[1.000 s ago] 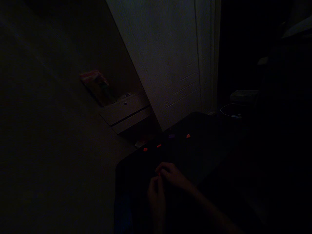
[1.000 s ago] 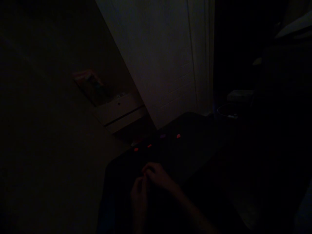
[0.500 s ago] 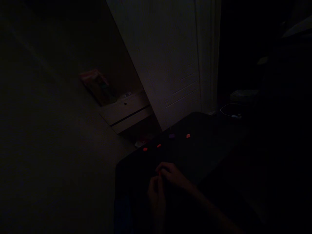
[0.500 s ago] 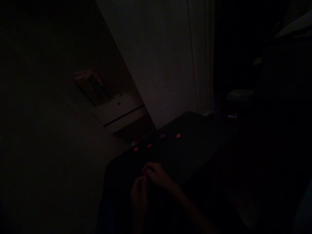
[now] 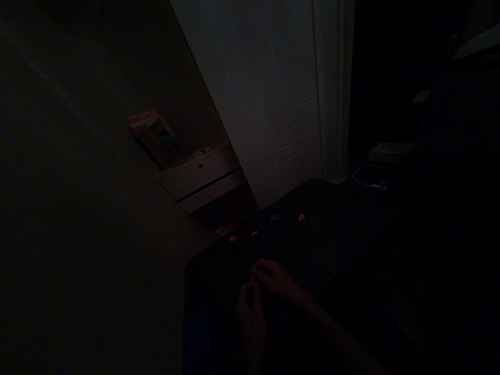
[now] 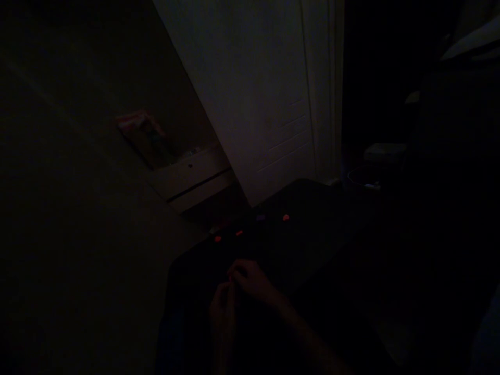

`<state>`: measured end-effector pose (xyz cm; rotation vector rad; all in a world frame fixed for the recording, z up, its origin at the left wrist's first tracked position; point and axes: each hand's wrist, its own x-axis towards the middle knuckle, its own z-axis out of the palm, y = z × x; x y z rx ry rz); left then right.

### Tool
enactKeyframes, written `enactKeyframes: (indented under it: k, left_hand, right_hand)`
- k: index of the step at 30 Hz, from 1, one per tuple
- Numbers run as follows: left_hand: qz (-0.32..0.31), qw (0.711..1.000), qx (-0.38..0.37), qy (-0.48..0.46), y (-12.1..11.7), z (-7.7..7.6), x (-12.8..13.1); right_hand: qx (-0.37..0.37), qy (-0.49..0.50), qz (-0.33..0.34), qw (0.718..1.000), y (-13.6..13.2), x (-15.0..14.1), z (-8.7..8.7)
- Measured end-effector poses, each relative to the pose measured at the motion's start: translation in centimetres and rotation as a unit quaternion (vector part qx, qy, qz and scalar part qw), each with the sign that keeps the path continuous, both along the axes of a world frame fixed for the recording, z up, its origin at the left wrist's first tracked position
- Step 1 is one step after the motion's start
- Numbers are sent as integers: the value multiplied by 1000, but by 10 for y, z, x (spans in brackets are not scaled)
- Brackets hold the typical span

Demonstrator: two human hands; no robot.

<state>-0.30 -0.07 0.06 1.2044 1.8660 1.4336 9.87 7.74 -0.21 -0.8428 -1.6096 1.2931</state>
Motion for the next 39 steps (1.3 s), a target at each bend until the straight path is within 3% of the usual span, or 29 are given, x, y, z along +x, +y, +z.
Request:
enactKeyframes:
  k: [26,39]
  left_hand:
    - [-5,1000,-1,14,1,-1,-1]
    - [-5,1000,-2,25,1,-5,-3]
  right_hand:
    - [7,-6,-6,1000,-2,2,4]
    - [14,5,-2,1000,1,-1,-5]
